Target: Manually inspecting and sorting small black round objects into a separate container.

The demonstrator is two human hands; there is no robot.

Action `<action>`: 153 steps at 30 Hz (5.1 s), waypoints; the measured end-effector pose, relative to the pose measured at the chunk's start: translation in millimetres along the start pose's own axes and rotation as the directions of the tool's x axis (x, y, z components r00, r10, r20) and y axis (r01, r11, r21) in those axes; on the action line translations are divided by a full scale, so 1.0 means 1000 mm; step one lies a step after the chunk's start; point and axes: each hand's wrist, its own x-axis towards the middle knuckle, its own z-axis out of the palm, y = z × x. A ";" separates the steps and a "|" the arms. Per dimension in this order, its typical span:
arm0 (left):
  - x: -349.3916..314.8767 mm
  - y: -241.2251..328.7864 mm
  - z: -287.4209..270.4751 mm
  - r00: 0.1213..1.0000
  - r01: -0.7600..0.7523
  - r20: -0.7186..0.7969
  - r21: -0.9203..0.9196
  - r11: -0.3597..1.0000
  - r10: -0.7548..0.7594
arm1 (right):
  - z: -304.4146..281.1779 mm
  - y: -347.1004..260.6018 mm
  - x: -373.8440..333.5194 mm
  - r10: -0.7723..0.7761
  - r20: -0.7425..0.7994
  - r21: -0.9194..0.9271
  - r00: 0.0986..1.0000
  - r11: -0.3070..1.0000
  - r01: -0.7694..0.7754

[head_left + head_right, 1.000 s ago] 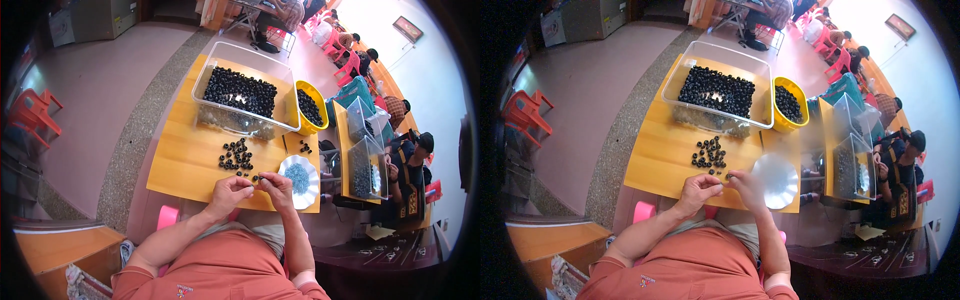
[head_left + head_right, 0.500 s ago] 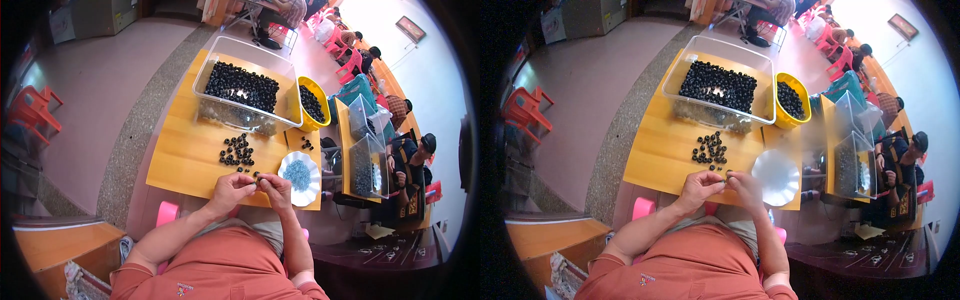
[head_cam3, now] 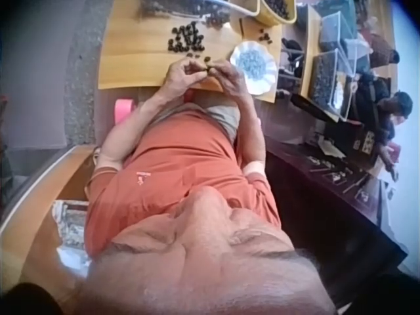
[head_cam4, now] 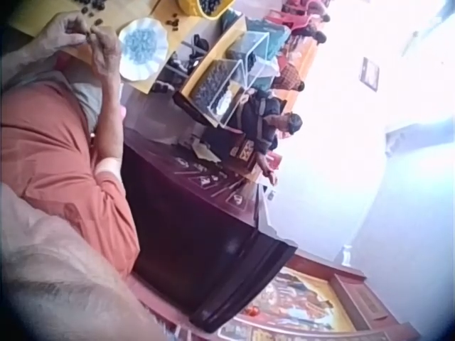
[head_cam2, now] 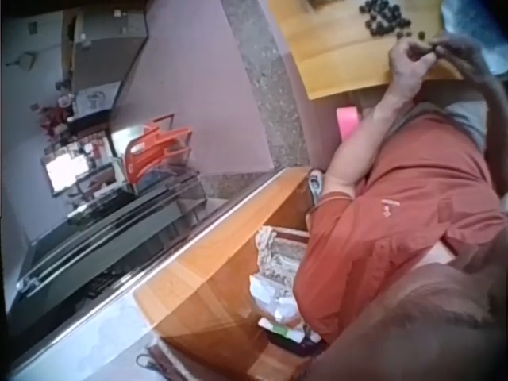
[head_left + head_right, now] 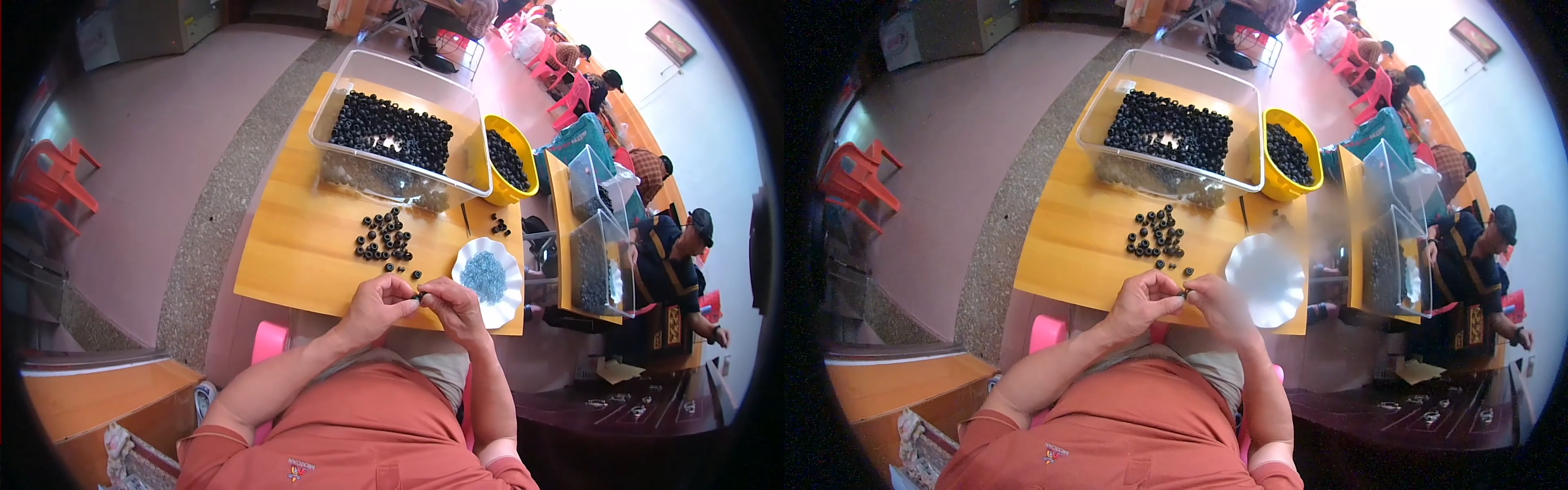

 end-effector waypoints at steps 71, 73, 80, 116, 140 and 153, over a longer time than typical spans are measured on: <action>-0.008 0.004 0.006 0.949 0.310 0.101 -0.125 0.943 -0.299 | -0.009 -0.015 -0.026 -0.089 0.144 -0.195 0.986 0.974 0.116; -0.006 0.000 0.004 0.953 0.301 0.099 -0.218 0.928 -0.286 | -0.001 -0.012 -0.029 -0.164 0.022 -0.244 0.986 0.956 0.165; -0.009 0.004 0.006 0.967 0.253 0.052 -0.265 0.930 -0.248 | 0.020 -0.021 -0.032 -0.121 -0.080 -0.297 0.989 0.950 0.092; -0.011 0.000 0.013 0.978 0.140 -0.112 -0.284 0.949 -0.177 | 0.045 -0.004 -0.022 -0.408 -0.349 -0.496 0.844 0.844 0.202; -0.016 -0.012 0.015 0.995 0.053 -0.086 0.003 0.999 -0.052 | -0.032 -0.007 -0.005 -0.418 -0.487 -0.549 0.767 0.829 0.103; -0.018 -0.004 0.022 0.998 0.046 -0.061 0.331 0.943 -0.028 | -0.154 0.063 0.099 -0.260 -0.586 -0.603 0.767 0.772 -0.199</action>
